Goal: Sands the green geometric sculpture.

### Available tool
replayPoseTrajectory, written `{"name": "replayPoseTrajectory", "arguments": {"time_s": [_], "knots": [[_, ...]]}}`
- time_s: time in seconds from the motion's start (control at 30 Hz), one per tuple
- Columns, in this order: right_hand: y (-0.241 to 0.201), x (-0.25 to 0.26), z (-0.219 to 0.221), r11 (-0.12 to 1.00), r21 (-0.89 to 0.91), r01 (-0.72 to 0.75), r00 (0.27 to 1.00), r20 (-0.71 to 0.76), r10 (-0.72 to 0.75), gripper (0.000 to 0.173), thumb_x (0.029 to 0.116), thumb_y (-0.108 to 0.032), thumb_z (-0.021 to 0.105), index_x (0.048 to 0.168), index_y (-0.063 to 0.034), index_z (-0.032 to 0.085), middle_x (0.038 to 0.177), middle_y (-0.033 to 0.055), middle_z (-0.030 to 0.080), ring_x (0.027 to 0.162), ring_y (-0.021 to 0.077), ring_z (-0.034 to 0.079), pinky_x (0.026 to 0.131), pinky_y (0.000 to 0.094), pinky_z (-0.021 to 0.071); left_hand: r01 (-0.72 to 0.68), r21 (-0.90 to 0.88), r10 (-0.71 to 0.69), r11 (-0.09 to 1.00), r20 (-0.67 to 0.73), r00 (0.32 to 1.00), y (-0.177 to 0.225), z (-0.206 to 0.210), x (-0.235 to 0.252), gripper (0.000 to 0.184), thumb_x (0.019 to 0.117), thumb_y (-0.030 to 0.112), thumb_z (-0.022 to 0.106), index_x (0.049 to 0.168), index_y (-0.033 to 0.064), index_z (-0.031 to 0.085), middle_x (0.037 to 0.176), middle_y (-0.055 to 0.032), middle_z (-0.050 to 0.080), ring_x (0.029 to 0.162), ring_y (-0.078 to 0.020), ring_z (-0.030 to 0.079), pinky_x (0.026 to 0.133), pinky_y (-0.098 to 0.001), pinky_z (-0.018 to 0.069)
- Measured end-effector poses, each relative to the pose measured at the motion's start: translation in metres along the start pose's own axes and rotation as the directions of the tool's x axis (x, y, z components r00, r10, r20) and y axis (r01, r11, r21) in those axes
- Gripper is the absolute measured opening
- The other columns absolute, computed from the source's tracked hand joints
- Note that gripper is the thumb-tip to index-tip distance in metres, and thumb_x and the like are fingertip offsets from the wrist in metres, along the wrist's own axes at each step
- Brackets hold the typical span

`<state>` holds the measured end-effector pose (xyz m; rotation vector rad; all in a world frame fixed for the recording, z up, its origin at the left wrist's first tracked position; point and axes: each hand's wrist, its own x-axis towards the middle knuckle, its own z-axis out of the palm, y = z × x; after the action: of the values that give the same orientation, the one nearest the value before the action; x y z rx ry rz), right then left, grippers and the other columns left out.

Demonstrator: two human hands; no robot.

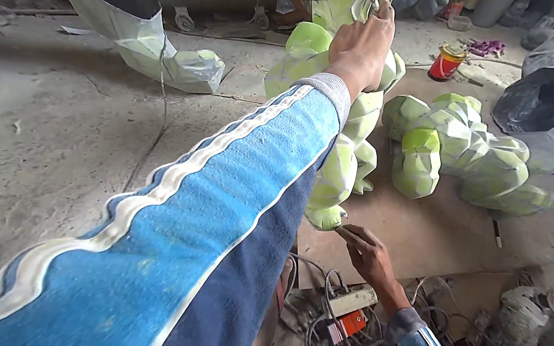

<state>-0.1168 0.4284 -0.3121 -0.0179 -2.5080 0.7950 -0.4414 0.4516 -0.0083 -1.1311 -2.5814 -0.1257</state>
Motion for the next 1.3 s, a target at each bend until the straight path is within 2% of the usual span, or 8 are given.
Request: {"name": "replayPoseTrajectory", "arguments": {"time_s": [0.07,0.2,0.33,0.47,0.73,0.97,1.07,1.3], "knots": [[-0.002,0.01,-0.007,0.999,0.023,-0.027,1.0,-0.008,0.027,0.032,0.1002,-0.013,0.055,0.123,-0.0215,0.075,0.124,-0.0034,0.071,0.113,0.0071,0.067,0.093,0.029,0.0599,0.002,0.023,-0.001,1.0,-0.03,1.0,-0.004,0.015,0.015,0.131,0.0467,0.033,0.086,0.161,0.0137,0.025,0.115,-0.019,0.068,0.093,-0.0408,0.068,0.068,-0.0617,0.0521],[-0.006,0.026,-0.009,0.998,0.021,-0.052,0.998,0.038,0.051,0.032,0.1014,-0.014,0.054,0.125,-0.0216,0.074,0.124,-0.0049,0.07,0.113,0.0043,0.066,0.094,0.027,0.0584,0.036,0.025,-0.038,0.999,0.079,0.996,0.009,-0.008,-0.003,0.121,0.0607,0.027,0.086,0.162,0.0107,0.021,0.125,-0.0178,0.065,0.104,-0.0385,0.068,0.079,-0.0578,0.0537],[-0.008,0.01,0.01,0.997,-0.032,-0.065,0.998,-0.028,0.064,0.03,0.1009,-0.015,0.057,0.124,-0.0235,0.076,0.126,-0.0025,0.069,0.113,0.0066,0.067,0.092,0.028,0.06,0.014,0.032,-0.014,0.999,-0.015,1.0,-0.004,0.017,0.022,0.133,0.0458,0.034,0.088,0.162,0.0145,0.025,0.115,-0.0182,0.069,0.092,-0.0401,0.069,0.067,-0.061,0.0525],[-0.015,-0.015,0.034,0.986,-0.091,-0.139,0.981,-0.148,0.125,0.028,0.0978,-0.013,0.061,0.119,-0.0189,0.079,0.126,0.0022,0.072,0.114,0.0127,0.069,0.093,0.0306,0.0603,0.057,-0.019,-0.054,0.998,0.099,0.994,0.011,-0.023,-0.019,0.111,0.0655,0.022,0.085,0.159,0.0092,0.026,0.131,-0.0181,0.063,0.107,-0.0383,0.067,0.082,-0.0565,0.0542],[-0.013,-0.036,0.04,0.976,-0.062,-0.209,0.953,-0.234,0.19,0.033,0.1003,-0.01,0.057,0.123,-0.022,0.077,0.124,0.003,0.073,0.112,0.0135,0.07,0.092,0.0317,0.0608,0.053,-0.034,-0.049,0.998,0.105,0.993,0.009,-0.029,-0.024,0.103,0.0676,0.021,0.084,0.156,0.0089,0.032,0.131,-0.0188,0.063,0.109,-0.0394,0.066,0.083,-0.0578,0.0537],[-0.002,0.022,-0.015,0.989,-0.146,-0.013,0.997,0.067,0.023,0.033,0.1012,-0.015,0.056,0.124,-0.0292,0.075,0.129,-0.0066,0.069,0.114,0.0077,0.067,0.092,0.0321,0.0596,0.005,-0.006,-0.005,1.0,-0.02,1.0,-0.009,0.012,0.012,0.113,0.0509,0.033,0.089,0.151,0.0135,0.039,0.129,-0.0187,0.064,0.097,-0.0412,0.068,0.072,-0.0632,0.052],[-0.003,0.035,-0.022,0.982,-0.171,0.077,0.977,0.208,-0.041,0.031,0.1003,-0.014,0.056,0.121,-0.0271,0.076,0.126,-0.0069,0.069,0.11,0.0083,0.068,0.089,0.0313,0.0596,0.056,-0.024,-0.054,0.998,0.104,0.993,0.006,-0.023,-0.019,0.101,0.067,0.022,0.085,0.153,0.0083,0.034,0.135,-0.0183,0.061,0.11,-0.0396,0.066,0.085,-0.0584,0.0522],[-0.006,0.016,-0.018,0.985,-0.171,0.039,0.986,0.167,-0.01,0.032,0.1014,-0.016,0.054,0.122,-0.0282,0.076,0.13,-0.0062,0.069,0.112,0.0087,0.067,0.089,0.0296,0.0594,0.057,-0.039,-0.051,0.998,0.137,0.989,0.006,-0.028,-0.023,0.087,0.0703,0.021,0.083,0.146,0.0071,0.042,0.133,-0.0189,0.062,0.115,-0.0392,0.064,0.091,-0.0586,0.05]]}}
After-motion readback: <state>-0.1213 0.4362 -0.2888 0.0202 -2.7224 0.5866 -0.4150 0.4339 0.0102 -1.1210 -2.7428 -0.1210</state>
